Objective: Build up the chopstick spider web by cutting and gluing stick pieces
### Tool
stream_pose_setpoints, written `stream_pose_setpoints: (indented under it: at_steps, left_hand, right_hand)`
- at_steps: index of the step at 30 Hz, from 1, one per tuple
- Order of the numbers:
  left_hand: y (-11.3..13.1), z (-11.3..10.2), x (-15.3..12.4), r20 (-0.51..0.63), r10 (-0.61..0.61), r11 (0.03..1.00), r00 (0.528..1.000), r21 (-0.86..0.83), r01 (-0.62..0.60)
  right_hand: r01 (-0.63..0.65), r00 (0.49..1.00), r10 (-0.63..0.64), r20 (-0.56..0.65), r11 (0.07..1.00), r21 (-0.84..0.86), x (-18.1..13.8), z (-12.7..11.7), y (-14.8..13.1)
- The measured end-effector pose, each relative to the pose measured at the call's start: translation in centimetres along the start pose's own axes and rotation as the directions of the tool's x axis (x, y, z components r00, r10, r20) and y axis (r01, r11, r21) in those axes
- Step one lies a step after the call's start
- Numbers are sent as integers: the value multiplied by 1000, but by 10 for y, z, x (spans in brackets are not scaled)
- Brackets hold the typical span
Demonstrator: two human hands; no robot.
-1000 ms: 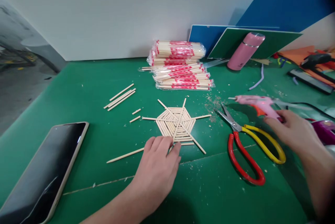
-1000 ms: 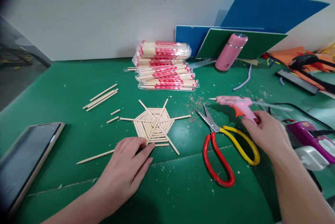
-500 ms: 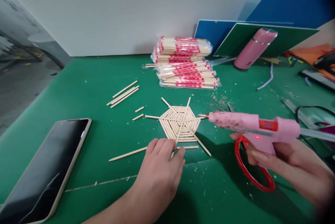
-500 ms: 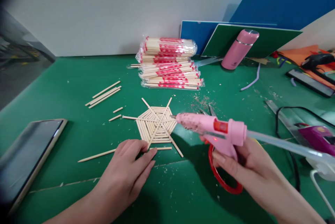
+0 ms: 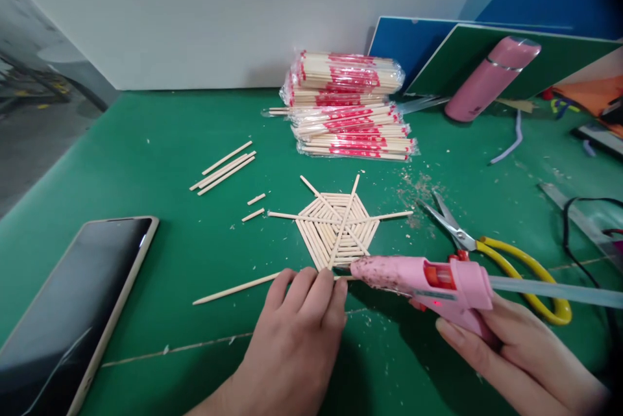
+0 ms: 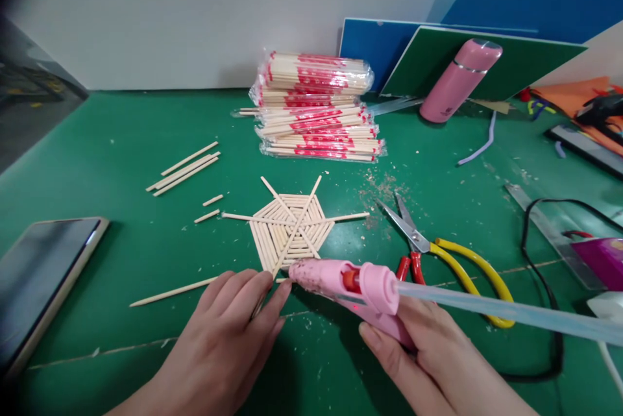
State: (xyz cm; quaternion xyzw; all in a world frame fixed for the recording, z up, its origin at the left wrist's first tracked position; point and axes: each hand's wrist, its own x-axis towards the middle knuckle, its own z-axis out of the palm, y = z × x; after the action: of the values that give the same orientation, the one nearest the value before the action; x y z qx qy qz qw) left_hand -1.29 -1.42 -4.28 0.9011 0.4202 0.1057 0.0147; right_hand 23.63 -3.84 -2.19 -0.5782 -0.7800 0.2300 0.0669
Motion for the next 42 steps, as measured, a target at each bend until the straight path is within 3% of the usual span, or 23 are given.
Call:
stream_pose_setpoints:
  at_steps: [4, 12, 19, 28, 42]
  left_hand:
    - [-2, 2, -3, -35, -2, 999, 999, -39, 1]
    - [-1, 0, 0, 23, -23, 999, 999, -46, 24]
    - [0, -3, 2, 45, -8, 1000, 999, -22, 9]
    - [0, -3, 1, 54, -6, 1000, 999, -16, 7]
    - [1, -5, 2, 67, -30, 999, 997, -21, 31]
  right_hand:
    - [46, 997, -43, 63, 998, -37, 0, 5, 12]
    - [18, 995, -17, 103, 1000, -10, -1, 5, 15]
    - [20, 998, -23, 61, 999, 48, -1, 7, 6]
    - [5, 994, -13, 105, 998, 70, 4, 3, 6]
    - [-22, 998, 20, 57, 999, 28, 1, -1, -3]
